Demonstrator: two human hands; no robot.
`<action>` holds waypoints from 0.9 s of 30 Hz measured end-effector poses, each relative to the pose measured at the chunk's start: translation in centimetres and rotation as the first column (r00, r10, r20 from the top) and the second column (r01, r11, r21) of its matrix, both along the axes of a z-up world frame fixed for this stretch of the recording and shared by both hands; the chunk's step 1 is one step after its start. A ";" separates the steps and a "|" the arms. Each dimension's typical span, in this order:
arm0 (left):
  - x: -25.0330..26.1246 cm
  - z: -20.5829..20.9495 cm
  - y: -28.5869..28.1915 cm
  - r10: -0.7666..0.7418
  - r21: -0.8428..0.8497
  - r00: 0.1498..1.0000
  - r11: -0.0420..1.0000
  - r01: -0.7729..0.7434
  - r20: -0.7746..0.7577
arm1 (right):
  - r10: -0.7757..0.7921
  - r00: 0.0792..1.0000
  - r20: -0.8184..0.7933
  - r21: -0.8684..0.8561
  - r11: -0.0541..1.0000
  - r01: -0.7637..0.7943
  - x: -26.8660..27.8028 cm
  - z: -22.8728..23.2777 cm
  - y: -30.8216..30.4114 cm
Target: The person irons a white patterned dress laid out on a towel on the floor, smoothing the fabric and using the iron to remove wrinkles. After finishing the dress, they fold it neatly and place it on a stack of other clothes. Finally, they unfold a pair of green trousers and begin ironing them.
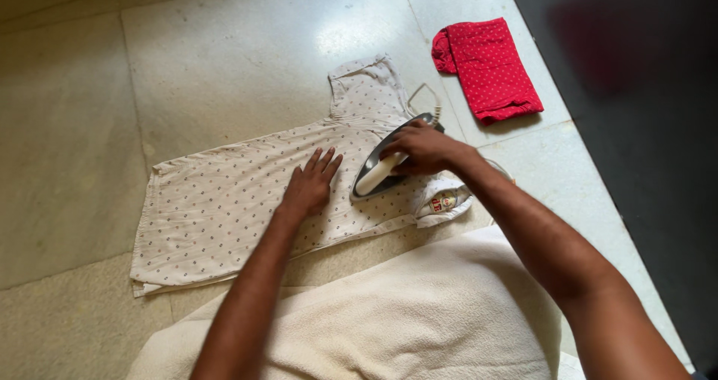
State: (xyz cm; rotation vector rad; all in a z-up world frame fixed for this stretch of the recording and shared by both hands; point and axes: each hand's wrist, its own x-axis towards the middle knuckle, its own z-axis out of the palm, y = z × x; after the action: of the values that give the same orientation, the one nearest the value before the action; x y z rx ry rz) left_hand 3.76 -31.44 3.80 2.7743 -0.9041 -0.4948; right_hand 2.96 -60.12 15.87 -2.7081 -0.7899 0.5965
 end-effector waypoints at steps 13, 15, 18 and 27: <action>-0.7 -2.1 0.2 0.047 0.014 0.999 0.999 -0.047 -0.004 | -0.019 0.988 -0.152 -0.268 0.963 -0.022 -1.8 0.9 -2.8; -0.7 -2.1 0.0 0.048 0.019 0.999 0.999 -0.047 -0.019 | -0.035 0.987 -0.157 -0.298 0.955 -0.014 -1.7 1.2 -3.7; -0.7 -2.0 -0.1 0.045 0.029 0.999 0.999 -0.044 -0.029 | -0.030 0.991 -0.133 -0.302 0.953 -0.012 -1.6 1.8 -3.8; -0.3 -0.2 1.7 0.066 -0.129 0.992 0.988 -0.080 -0.104 | 0.147 0.989 -0.034 -0.157 0.976 -0.150 -3.2 0.0 2.9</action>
State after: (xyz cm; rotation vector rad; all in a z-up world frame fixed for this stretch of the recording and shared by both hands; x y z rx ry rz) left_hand 3.47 -29.72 3.59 2.6265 -0.7802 -0.5353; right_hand -0.22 -57.22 15.86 -2.7961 -0.9853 0.7520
